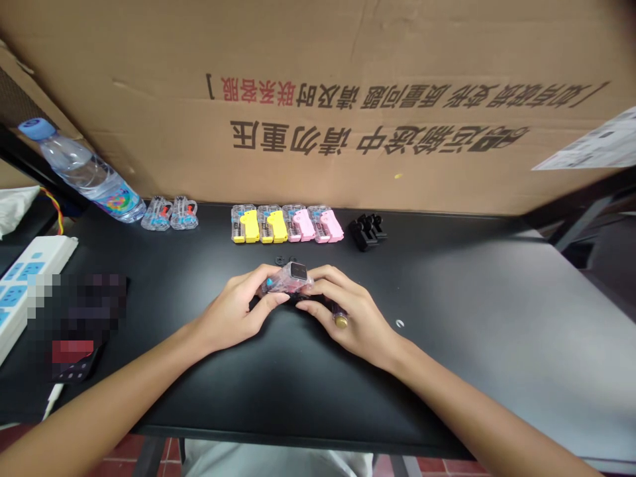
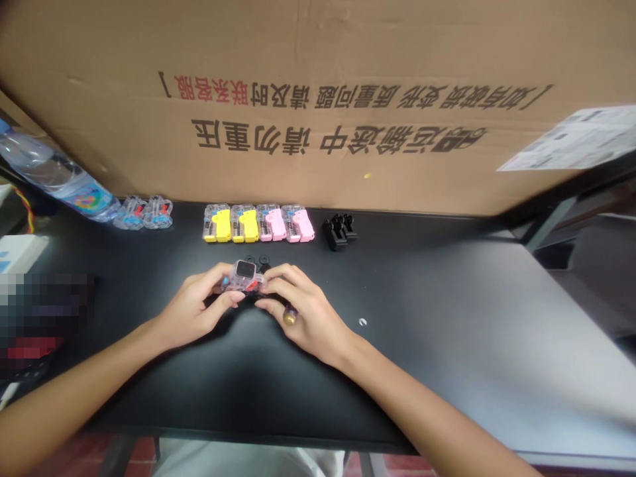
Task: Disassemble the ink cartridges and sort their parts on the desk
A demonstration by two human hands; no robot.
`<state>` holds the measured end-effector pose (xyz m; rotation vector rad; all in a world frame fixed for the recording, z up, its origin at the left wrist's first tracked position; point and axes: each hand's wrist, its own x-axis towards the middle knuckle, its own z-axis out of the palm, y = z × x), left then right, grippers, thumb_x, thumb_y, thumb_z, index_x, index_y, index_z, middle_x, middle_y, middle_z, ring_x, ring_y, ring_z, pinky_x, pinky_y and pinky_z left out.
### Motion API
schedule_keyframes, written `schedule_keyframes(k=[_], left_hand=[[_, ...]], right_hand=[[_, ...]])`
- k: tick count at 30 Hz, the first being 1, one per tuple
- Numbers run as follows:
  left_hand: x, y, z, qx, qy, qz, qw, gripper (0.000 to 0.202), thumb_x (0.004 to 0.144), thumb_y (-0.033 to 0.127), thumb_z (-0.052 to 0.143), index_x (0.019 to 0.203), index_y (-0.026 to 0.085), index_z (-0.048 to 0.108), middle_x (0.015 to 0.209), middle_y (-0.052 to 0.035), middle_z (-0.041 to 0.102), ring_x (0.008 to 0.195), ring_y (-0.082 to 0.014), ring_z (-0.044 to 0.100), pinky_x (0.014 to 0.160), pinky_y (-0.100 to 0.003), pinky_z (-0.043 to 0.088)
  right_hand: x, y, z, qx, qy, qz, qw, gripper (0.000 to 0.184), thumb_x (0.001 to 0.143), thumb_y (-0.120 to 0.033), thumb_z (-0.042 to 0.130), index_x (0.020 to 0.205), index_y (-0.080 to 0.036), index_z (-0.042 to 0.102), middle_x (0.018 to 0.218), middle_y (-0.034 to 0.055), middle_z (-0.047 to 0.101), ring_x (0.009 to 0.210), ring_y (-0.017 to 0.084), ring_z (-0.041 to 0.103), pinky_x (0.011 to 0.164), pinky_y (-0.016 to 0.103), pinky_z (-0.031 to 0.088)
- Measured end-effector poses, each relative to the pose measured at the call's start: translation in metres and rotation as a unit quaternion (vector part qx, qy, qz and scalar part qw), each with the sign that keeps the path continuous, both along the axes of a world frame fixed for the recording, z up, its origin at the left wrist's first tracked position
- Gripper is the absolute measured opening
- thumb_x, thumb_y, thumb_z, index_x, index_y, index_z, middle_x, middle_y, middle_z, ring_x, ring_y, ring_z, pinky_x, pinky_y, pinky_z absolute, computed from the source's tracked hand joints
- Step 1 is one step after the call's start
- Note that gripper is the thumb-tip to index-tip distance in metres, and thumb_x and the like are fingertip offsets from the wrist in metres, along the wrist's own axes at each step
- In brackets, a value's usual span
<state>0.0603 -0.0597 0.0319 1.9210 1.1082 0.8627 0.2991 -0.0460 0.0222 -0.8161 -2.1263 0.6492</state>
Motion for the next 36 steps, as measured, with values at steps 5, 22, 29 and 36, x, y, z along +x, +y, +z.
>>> schedule_keyframes(k=[5, 22, 29, 36], left_hand=[[-0.0004, -0.0011, 0.0001, 0.029, 0.030, 0.003, 0.999, 0.023, 0.106, 0.034, 0.057, 0.125, 0.022, 0.060, 0.103, -0.0062, 0.079, 0.091, -0.0220, 0.077, 0.085, -0.030, 0.060], [-0.0024, -0.0027, -0.0046, 0.061, 0.051, -0.006, 0.997, 0.026, 0.107, 0.030, 0.054, 0.132, 0.021, 0.054, 0.119, -0.0101, 0.077, 0.106, -0.0244, 0.076, 0.091, -0.032, 0.060], [0.0026, -0.0022, -0.0084, 0.117, 0.023, -0.001, 0.993, 0.030, 0.108, 0.028, 0.052, 0.137, 0.020, 0.055, 0.135, -0.0155, 0.066, 0.128, -0.0278, 0.065, 0.111, -0.041, 0.054], [0.0020, -0.0024, -0.0053, 0.151, 0.032, -0.015, 0.988, 0.030, 0.107, 0.027, 0.055, 0.136, 0.020, 0.056, 0.136, -0.0149, 0.065, 0.127, -0.0262, 0.066, 0.109, -0.038, 0.055]], right_hand=[[-0.0012, -0.0014, 0.0021, -0.023, 0.002, -0.006, 1.000, 0.002, 0.101, -0.025, 0.069, 0.103, -0.024, 0.069, 0.108, 0.0094, 0.071, 0.092, 0.022, 0.071, 0.084, 0.035, 0.062], [-0.0021, -0.0027, 0.0021, -0.033, 0.029, -0.023, 0.999, 0.005, 0.100, -0.027, 0.072, 0.100, -0.023, 0.076, 0.105, 0.0094, 0.074, 0.092, 0.022, 0.073, 0.082, 0.035, 0.063], [-0.0025, -0.0038, 0.0047, -0.022, 0.032, -0.031, 0.999, 0.006, 0.099, -0.026, 0.073, 0.099, -0.024, 0.078, 0.103, 0.0093, 0.076, 0.090, 0.023, 0.073, 0.083, 0.037, 0.063], [-0.0034, -0.0052, 0.0074, -0.044, 0.025, -0.032, 0.998, 0.009, 0.101, -0.027, 0.070, 0.097, -0.023, 0.077, 0.105, 0.0092, 0.075, 0.090, 0.022, 0.072, 0.081, 0.035, 0.062]])
